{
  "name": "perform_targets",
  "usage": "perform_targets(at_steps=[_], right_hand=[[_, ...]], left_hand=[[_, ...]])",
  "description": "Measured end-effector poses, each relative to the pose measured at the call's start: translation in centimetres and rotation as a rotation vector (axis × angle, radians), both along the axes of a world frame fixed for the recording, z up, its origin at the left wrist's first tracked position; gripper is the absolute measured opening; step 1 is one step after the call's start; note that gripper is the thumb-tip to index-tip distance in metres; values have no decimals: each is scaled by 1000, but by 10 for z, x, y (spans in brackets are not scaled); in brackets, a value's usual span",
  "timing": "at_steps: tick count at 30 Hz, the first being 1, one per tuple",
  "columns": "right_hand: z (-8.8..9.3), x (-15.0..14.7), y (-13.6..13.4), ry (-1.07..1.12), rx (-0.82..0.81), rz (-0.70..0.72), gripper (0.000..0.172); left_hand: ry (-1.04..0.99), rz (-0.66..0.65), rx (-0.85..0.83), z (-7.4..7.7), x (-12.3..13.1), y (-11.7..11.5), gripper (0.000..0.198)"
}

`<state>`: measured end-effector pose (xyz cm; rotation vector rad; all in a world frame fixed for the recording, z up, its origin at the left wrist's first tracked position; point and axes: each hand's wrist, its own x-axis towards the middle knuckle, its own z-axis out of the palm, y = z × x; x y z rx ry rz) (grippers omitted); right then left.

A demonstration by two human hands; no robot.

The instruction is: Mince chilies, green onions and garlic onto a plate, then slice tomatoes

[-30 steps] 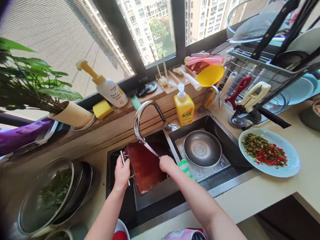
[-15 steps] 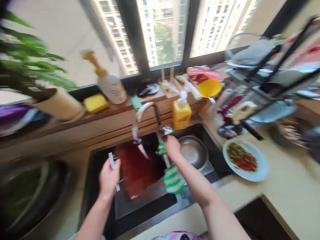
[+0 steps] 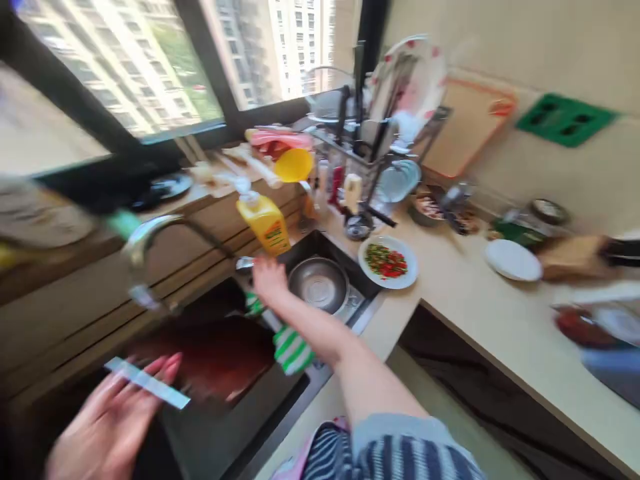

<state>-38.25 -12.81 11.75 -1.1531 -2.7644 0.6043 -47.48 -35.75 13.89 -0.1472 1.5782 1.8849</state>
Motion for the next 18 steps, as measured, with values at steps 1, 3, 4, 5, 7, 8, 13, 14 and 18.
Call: perform_targets(at_steps=[1, 3, 4, 5, 7, 8, 13, 14, 18], right_hand=[[5, 7, -1, 14, -21, 21, 41], [11, 17, -5, 45, -68, 97, 39], [13, 21, -7, 61, -97, 157, 37], [17, 25, -11, 75, -130, 228, 35], [32, 37, -23, 166, -293, 368, 36], [44, 44, -31, 221, -378, 428, 38], [123, 65, -82, 375, -370, 606, 33], [136, 64, -92, 390, -268, 620, 30], [167, 53, -119, 369, 109, 660, 19]], left_hand=[[-52, 3, 58, 13, 11, 7, 17], [-105, -19, 218, 35, 25, 21, 15], [-125, -25, 279, 45, 28, 26, 15], [-138, -15, 317, 53, 29, 29, 14], [-129, 35, 386, 69, 28, 27, 12], [-117, 57, 417, 77, 29, 23, 11], [-46, 67, 543, 118, 44, -6, 11], [-33, 54, 558, 125, 49, -11, 12], [27, -19, 598, 147, 70, -30, 16]])
